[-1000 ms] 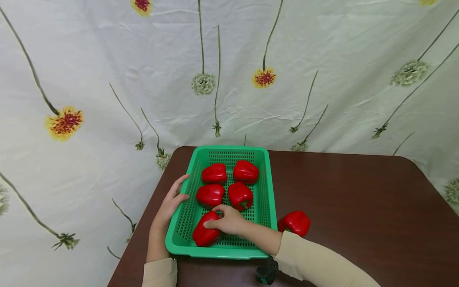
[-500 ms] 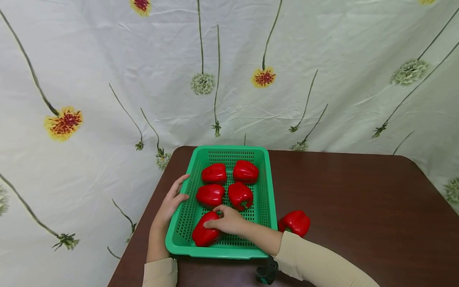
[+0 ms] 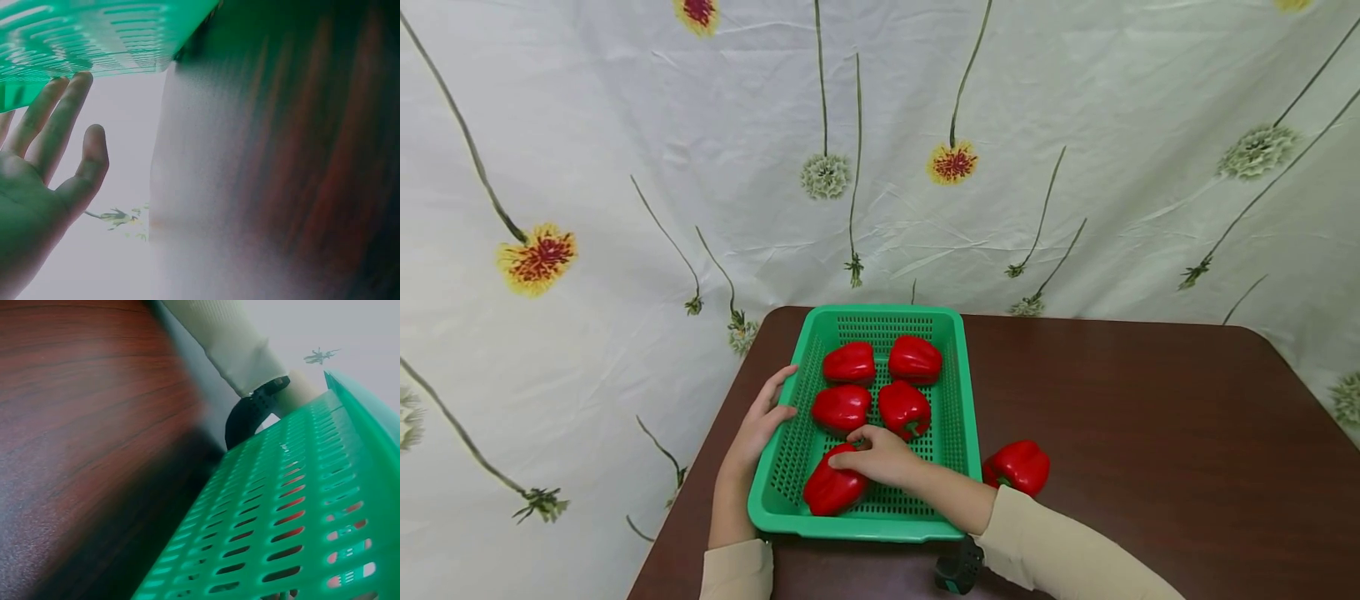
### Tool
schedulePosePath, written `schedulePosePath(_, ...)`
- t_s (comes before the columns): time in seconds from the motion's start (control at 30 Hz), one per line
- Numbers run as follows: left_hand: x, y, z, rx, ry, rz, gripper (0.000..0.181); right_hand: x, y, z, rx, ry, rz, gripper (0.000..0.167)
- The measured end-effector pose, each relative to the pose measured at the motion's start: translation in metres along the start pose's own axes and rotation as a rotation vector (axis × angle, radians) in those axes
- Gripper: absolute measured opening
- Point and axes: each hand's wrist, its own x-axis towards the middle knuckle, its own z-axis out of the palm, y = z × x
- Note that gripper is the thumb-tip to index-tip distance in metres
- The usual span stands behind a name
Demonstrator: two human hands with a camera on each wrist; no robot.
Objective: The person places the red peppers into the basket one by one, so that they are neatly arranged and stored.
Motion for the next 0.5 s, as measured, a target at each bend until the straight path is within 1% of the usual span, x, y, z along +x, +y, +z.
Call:
schedulePosePath(0.13, -0.0002, 0.0015, 0.0003, 0.01, 0.011, 0.01, 0.062, 0.0013, -0.0007, -0.0017, 0.031, -0.004, -0.001, 0.041)
schedulePosePath(0.2, -0.0004, 0.0023, 0.0004, 0.0, 0.01, 0.016, 0.062, 0.0018, -0.0012, -0.0026, 0.033, -0.003, -0.007, 0.042)
schedulePosePath(0.37, -0.0006, 0.0019, 0.0006, -0.016, -0.005, 0.026, 0.062, 0.0001, -0.0021, -0.0049, 0.003, 0.025, -0.031, 0.043)
schedulePosePath(0.5, -0.0002, 0.0009, 0.0008, -0.014, -0.009, 0.028, 0.063, -0.0017, -0.0019, -0.0067, -0.025, 0.051, -0.065, 0.041)
